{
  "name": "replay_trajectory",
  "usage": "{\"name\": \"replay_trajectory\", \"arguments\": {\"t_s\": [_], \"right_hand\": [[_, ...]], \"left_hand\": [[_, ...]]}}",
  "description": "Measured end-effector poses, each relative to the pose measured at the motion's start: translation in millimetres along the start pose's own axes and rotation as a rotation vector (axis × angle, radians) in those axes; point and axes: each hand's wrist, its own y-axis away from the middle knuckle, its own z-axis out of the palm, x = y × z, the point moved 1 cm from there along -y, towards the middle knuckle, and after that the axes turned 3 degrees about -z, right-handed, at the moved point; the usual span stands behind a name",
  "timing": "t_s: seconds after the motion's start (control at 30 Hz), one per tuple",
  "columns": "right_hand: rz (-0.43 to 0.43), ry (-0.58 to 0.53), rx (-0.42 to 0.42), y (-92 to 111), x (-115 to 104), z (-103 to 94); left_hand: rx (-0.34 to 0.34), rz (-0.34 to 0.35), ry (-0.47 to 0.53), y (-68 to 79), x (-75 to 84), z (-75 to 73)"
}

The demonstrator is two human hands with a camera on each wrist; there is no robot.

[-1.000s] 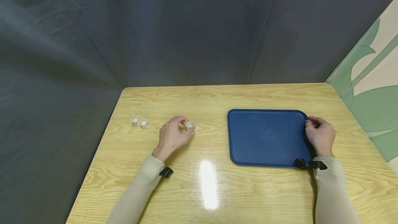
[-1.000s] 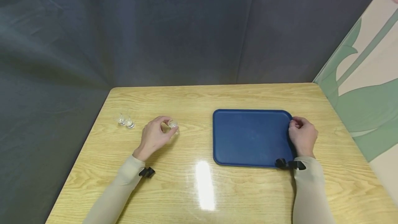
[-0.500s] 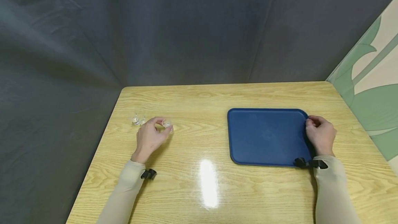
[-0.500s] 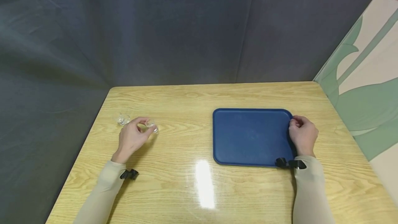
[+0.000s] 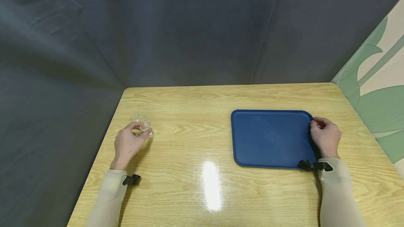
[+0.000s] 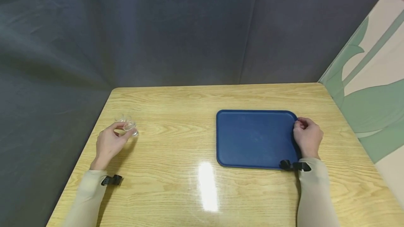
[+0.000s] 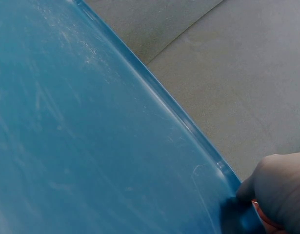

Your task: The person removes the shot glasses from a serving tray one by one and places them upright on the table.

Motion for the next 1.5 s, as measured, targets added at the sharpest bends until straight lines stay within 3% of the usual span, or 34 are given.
{"name": "replay_trajectory", "arguments": {"t_s": [0.27,0.87,1.23,1.5], "right_hand": [[0.007,0.001,-0.015,0,0,-1.9],[0.004,-0.005,-0.012,1,-2,0.4],[-0.027,-0.023,0.032,1,-1,-0.5],[-0.039,-0.013,0.030,1,1,-1.4]], "left_hand": [[0.059,-0.032,-0.029,-2.2,-13.2,-15.9],[0.077,-0.078,-0.074,-11.6,-21.4,-18.3],[-0.006,-0.097,-0.079,-11.5,-22.5,-12.4],[-0.135,-0.100,-0.105,-8.1,-26.1,-22.1]]}}
